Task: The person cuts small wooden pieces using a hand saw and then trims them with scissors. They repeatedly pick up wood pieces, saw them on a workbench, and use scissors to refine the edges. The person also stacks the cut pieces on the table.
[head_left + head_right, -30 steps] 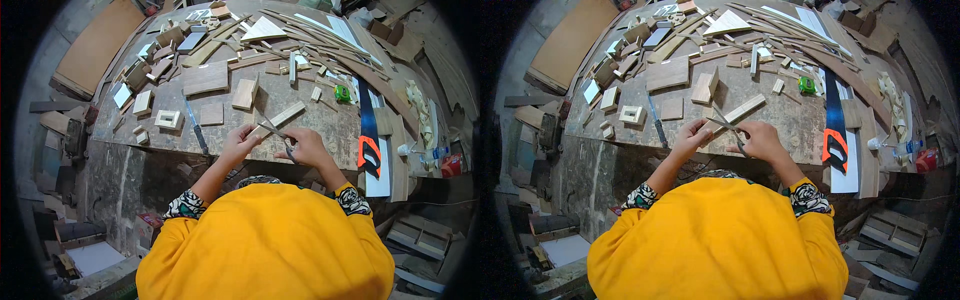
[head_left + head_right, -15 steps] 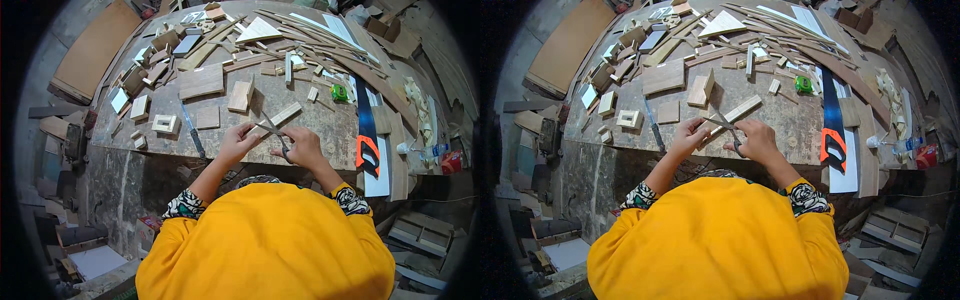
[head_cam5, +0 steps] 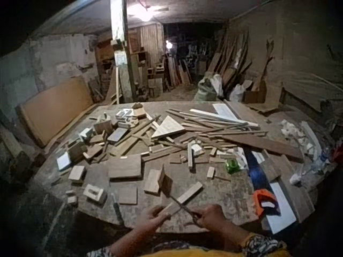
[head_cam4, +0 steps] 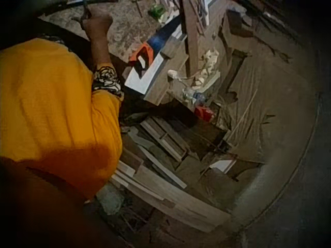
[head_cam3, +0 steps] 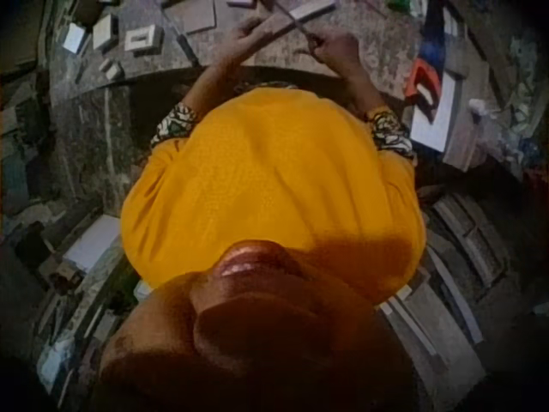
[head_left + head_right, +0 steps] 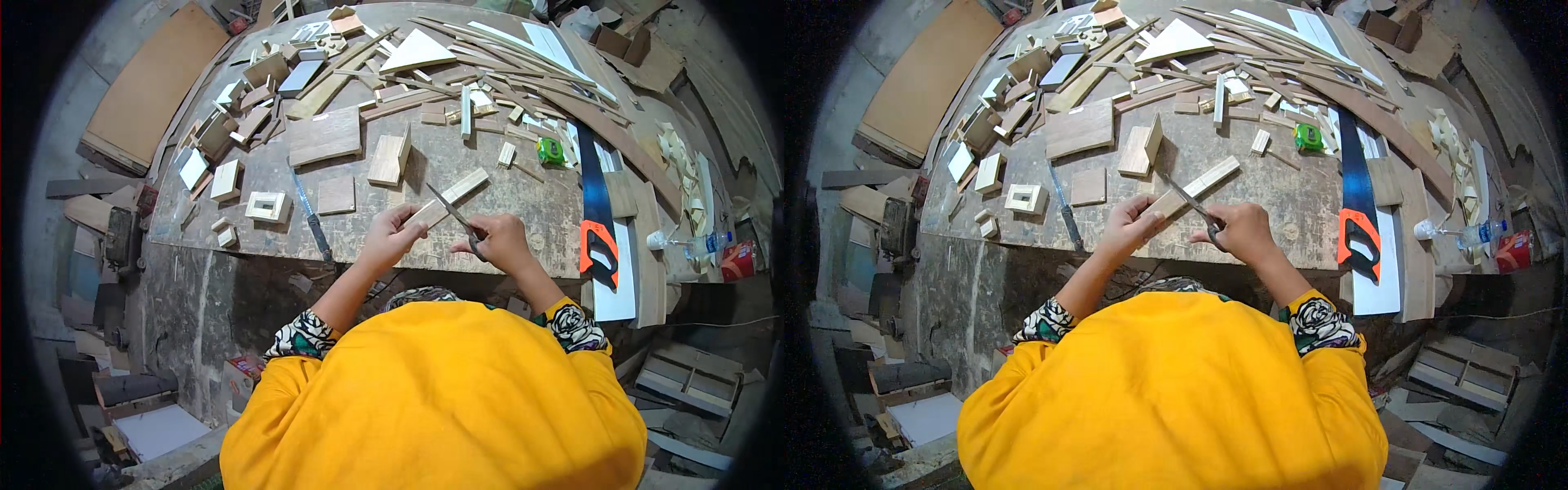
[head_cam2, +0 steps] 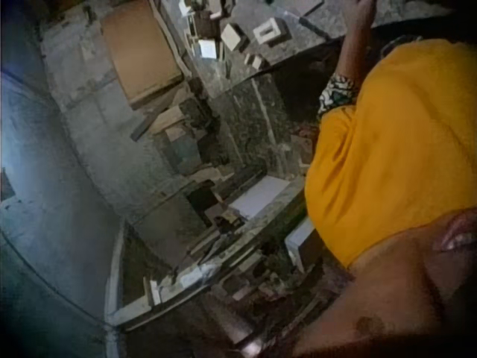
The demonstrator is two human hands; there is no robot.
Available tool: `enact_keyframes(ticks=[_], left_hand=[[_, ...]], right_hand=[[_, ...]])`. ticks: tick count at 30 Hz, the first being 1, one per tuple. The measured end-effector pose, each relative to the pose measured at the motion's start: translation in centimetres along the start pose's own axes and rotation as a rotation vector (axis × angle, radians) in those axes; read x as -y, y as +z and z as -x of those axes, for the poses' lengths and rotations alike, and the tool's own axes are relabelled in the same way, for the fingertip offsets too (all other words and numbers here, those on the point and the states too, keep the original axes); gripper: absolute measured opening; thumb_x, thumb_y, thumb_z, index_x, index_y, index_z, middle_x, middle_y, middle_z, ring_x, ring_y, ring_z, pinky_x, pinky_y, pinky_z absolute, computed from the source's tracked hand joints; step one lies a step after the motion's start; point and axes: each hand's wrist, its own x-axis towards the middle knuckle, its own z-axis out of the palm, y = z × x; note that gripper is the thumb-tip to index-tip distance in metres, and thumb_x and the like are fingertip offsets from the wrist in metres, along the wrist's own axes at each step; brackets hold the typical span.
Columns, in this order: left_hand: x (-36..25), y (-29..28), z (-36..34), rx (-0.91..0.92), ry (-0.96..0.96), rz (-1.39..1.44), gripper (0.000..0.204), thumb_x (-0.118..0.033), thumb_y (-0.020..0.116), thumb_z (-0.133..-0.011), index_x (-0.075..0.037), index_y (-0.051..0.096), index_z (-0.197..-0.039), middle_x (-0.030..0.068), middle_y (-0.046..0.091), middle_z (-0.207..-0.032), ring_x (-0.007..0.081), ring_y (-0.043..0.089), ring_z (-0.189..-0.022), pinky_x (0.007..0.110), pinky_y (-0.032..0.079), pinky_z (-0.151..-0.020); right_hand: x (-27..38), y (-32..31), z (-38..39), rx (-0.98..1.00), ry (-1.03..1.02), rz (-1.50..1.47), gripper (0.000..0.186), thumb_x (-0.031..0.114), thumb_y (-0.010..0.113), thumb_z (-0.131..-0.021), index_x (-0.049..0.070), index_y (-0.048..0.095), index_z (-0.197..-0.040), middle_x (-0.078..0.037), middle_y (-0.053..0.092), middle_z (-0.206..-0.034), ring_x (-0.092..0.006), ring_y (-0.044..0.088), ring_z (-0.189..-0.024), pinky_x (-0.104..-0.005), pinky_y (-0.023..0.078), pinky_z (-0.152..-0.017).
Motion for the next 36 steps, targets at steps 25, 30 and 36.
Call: enact_keyframes(ticks=[25,30,36], left_hand=[[1.1,1.9,-0.8,-0.1,0.369,0.215,0.043,0.006,0.057,-0.08,-0.006,0.041,-0.119,0.004,0.049,-0.112,0.0108,0.048,-0.107,0.026,0.036,-0.096],[1.4,2.2,-0.7,-0.108,0.361,0.208,0.046,0.01,0.056,-0.078,-0.006,0.042,-0.119,0.0045,0.05,-0.112,0.0119,0.047,-0.11,0.027,0.034,-0.098],[1.5,2.2,-0.8,-0.091,0.36,0.215,0.046,0.01,0.057,-0.078,-0.006,0.041,-0.119,0.0045,0.049,-0.113,0.0122,0.047,-0.111,0.027,0.035,-0.099]], right_hand=[[3.5,-1.3,0.3,0.142,0.154,-0.181,0.055,0.056,0.076,-0.063,0.005,0.065,-0.081,-0.011,0.059,-0.063,-0.0298,0.061,-0.061,-0.0375,0.046,-0.058],[3.6,-1.4,0.3,0.075,0.134,-0.214,0.054,0.052,0.08,-0.062,0.003,0.063,-0.076,-0.01,0.056,-0.058,-0.0258,0.056,-0.053,-0.0355,0.043,-0.052],[3.8,-1.6,0.4,0.066,0.158,-0.318,0.054,0.051,0.081,-0.062,0.003,0.063,-0.078,-0.008,0.053,-0.056,-0.0205,0.05,-0.051,-0.0326,0.04,-0.051]])
